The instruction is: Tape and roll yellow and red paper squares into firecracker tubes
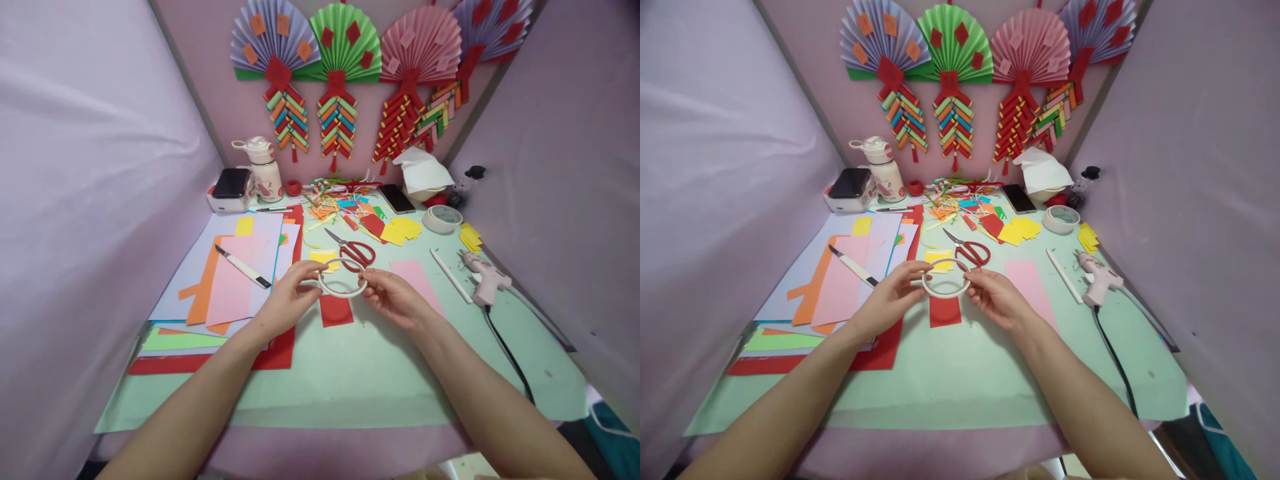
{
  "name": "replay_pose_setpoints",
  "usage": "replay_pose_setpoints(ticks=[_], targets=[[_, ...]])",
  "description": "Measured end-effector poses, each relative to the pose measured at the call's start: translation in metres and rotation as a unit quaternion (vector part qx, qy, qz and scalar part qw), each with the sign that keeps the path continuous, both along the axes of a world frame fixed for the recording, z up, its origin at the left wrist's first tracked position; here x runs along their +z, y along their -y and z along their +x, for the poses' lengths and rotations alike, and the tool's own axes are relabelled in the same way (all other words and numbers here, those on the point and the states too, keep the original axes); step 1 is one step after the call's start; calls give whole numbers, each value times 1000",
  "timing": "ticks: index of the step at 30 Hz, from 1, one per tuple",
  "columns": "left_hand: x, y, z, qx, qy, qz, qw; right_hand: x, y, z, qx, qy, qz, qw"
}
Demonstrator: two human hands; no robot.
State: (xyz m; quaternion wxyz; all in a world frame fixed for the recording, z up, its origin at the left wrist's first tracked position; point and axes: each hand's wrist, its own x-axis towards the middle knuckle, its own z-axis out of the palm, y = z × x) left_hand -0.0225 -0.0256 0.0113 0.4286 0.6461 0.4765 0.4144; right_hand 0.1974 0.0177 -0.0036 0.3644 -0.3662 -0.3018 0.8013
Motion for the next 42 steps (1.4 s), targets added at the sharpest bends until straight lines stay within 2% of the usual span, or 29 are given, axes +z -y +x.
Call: replay_pose_setpoints(ticks=[3,6,10,14,21,24,27,32,35,39,42], targets=[[-2,1,0,14,-103,86,991,-2,0,0,0,-23,-20,1000],[-1,1,-2,29,-178,132,975,-2,1,-1,1,-29,-26,999],[0,0,-2,21,-194,132,972,-2,3,-2,13,0,-8,1000],[1,0,-2,41,-201,116,972,-3,5,-3,12,49,43,998],[1,0,-4,75,-208,99,970,-2,5,-6,-80,166,143,973],[-3,-1,-5,96,-192,64,975,-1,5,-6,-92,158,170,968],[-6,-2,-5,106,-131,2,986,0,6,-5,-96,161,211,959],[-6,-4,-4,94,14,-82,992,5,11,-6,-77,218,317,920],[-5,-4,-2,76,58,-116,989,6,15,-8,-73,215,370,901],[-3,-3,3,56,71,-162,983,6,19,-10,-112,236,384,885],[0,-2,6,57,103,-203,972,6,20,-11,-129,237,364,892]])
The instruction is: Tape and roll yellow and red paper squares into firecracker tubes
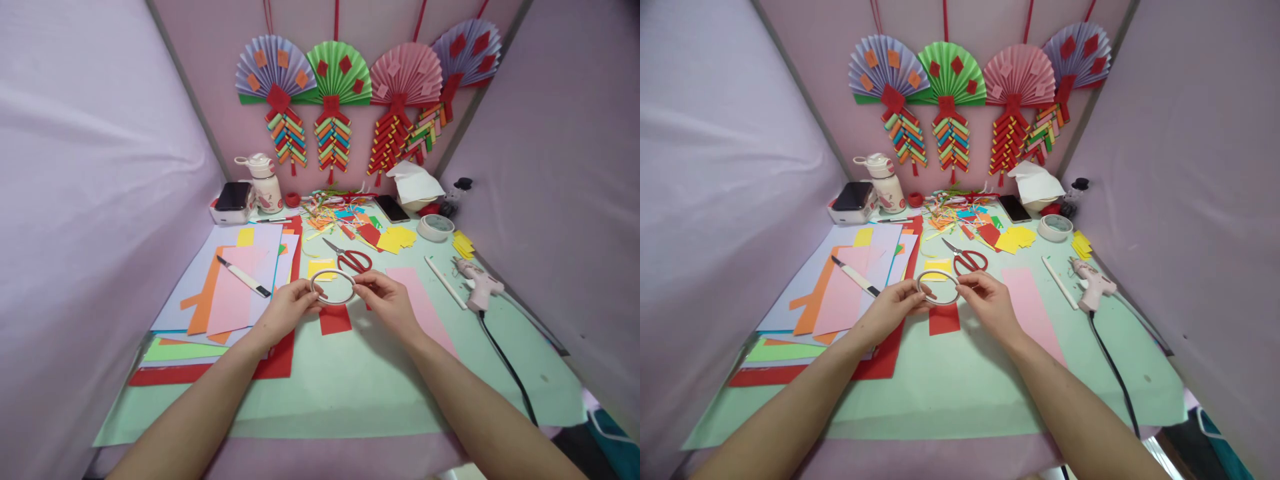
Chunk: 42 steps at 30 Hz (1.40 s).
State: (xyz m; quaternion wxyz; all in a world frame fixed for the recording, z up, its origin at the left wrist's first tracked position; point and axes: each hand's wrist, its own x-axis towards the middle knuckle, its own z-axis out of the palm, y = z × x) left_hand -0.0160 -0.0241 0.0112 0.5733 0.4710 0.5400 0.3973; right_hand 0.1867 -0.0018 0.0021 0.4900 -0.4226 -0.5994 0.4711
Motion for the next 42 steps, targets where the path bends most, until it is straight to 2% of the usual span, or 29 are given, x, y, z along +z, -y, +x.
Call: replay_pose_setpoints(ticks=[4,7,9,15,20,23,25,28,31,34,36,38,39,40,42], targets=[[5,2,0,0,50,-64,997,1,-4,1,14,-61,-111,992],[7,1,-5,-22,108,-111,988,2,-9,3,59,-142,-238,959],[7,0,-9,-26,152,-135,979,1,-12,5,89,-181,-295,934],[6,-2,-15,-1,223,-181,958,0,-13,6,119,-227,-333,907],[8,-1,-14,20,253,-202,946,0,-12,6,131,-227,-328,908],[9,-2,-14,33,268,-212,939,-2,-11,4,124,-196,-290,929],[9,-3,-14,43,274,-221,935,-3,-10,3,90,-141,-232,958],[8,-4,-13,54,281,-224,932,-3,-6,2,15,-6,-48,999],[7,-4,-12,51,288,-222,930,-3,-1,0,7,103,148,984],[6,-2,-11,19,258,-215,942,-3,2,-1,34,146,228,962],[7,0,-10,-4,158,-162,974,-5,2,0,21,149,239,959],[8,3,-9,24,-14,-21,999,-6,0,2,-1,146,235,961],[9,4,-9,45,-104,74,991,-6,0,3,-2,147,231,962],[10,6,-8,58,-180,167,968,-7,0,3,6,149,228,962],[10,10,-5,22,-269,293,917,-6,0,2,38,154,225,961]])
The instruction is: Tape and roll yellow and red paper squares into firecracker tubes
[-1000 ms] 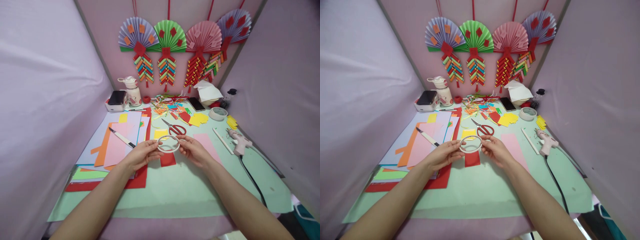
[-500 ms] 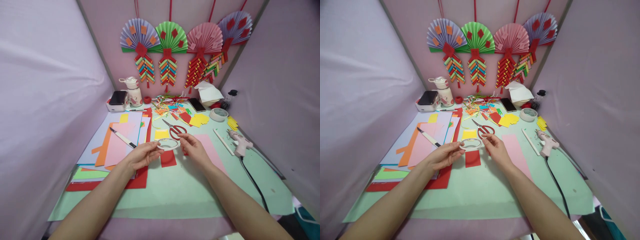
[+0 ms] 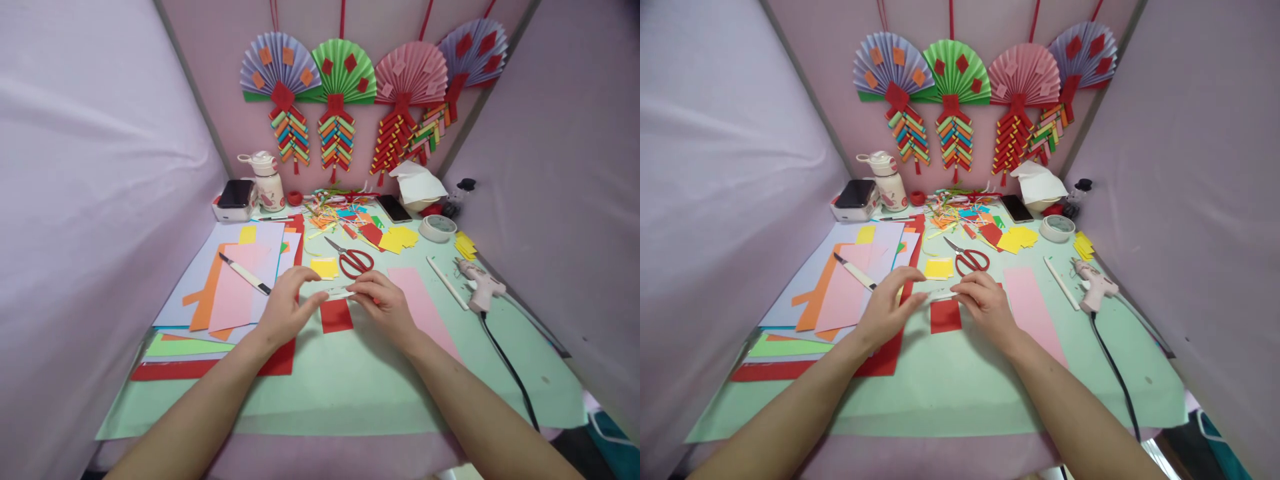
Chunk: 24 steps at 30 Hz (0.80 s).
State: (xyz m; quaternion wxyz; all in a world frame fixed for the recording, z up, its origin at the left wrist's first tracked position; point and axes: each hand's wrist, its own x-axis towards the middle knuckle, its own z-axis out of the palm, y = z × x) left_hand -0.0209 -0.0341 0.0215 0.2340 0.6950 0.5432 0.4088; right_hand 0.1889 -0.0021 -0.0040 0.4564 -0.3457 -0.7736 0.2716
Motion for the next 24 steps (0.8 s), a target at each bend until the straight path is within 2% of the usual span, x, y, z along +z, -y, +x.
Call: replay_pose_setpoints(ticks=[2,4,6,9,10,12,15,17,22,24], targets=[[-1,4,4,-83,-48,10,995,1,2,-2,27,8,-1,1000],[-2,6,7,-128,-58,-18,990,1,4,-4,41,9,-2,999],[-2,8,7,-106,-48,-18,993,2,6,-5,37,11,-18,999],[-1,8,4,11,-11,29,999,3,6,-4,10,54,-33,998],[-1,7,3,49,-1,37,998,4,6,-4,16,91,-28,995],[0,6,0,86,11,27,996,3,7,-3,72,180,-6,981],[0,3,1,68,16,-19,997,1,12,-2,170,278,19,945],[-1,2,4,40,13,-55,998,1,17,0,193,308,19,931],[-8,1,8,-8,-33,-111,993,15,23,11,226,317,-1,921],[-12,1,8,-16,-84,-103,991,19,22,14,205,303,-13,930]])
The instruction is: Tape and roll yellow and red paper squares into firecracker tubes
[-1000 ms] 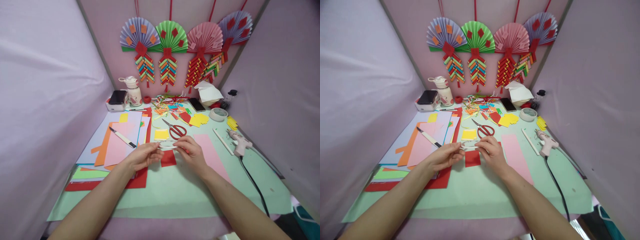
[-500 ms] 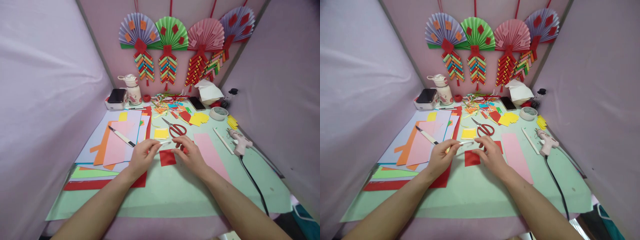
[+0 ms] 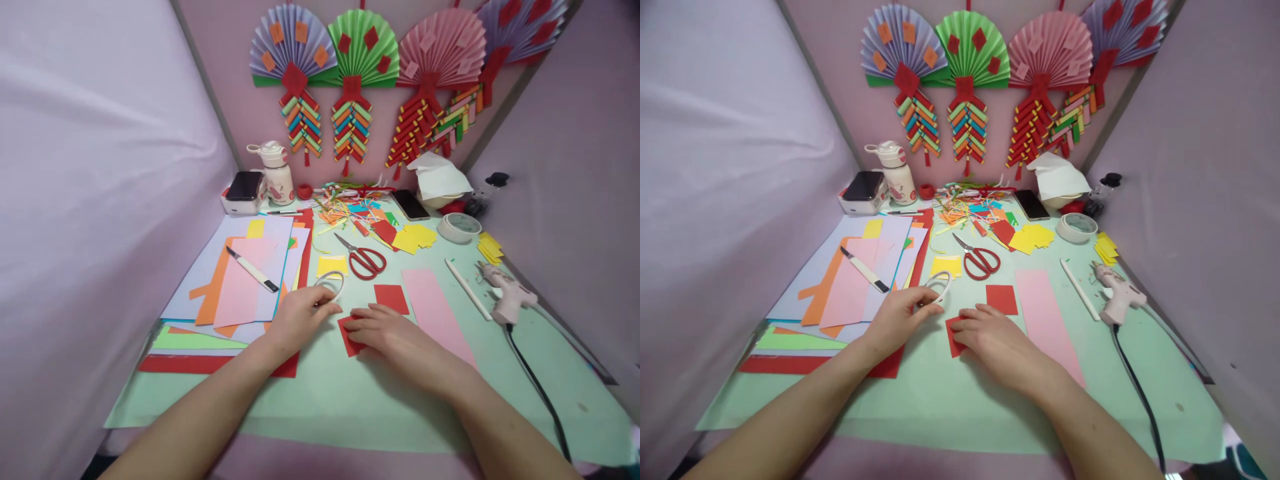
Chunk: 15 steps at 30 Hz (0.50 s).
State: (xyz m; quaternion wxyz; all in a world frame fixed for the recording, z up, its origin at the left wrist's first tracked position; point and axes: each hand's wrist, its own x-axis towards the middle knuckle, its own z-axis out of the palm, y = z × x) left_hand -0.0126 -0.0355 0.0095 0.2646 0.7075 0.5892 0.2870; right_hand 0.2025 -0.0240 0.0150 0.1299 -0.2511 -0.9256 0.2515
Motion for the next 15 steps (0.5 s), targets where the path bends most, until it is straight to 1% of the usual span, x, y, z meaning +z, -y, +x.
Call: replay_pose_setpoints(ticks=[1,3,5,7,9,12,15], targets=[[-2,1,1,-7,-29,10,1000,0,-1,0,-31,-15,-5,999],[-7,2,3,-20,-87,38,995,-2,-2,-2,-126,-69,-26,989],[-11,5,7,-33,-135,75,987,-6,-3,-6,-219,-130,-74,964],[-14,8,11,-49,-167,114,978,-10,-3,-10,-270,-164,-144,938],[-16,10,14,-61,-181,147,971,-12,-3,-14,-289,-174,-211,918],[-19,13,17,-68,-193,181,962,-14,-1,-17,-299,-192,-294,887],[-20,15,18,-70,-210,199,955,-13,0,-19,-302,-214,-349,861]])
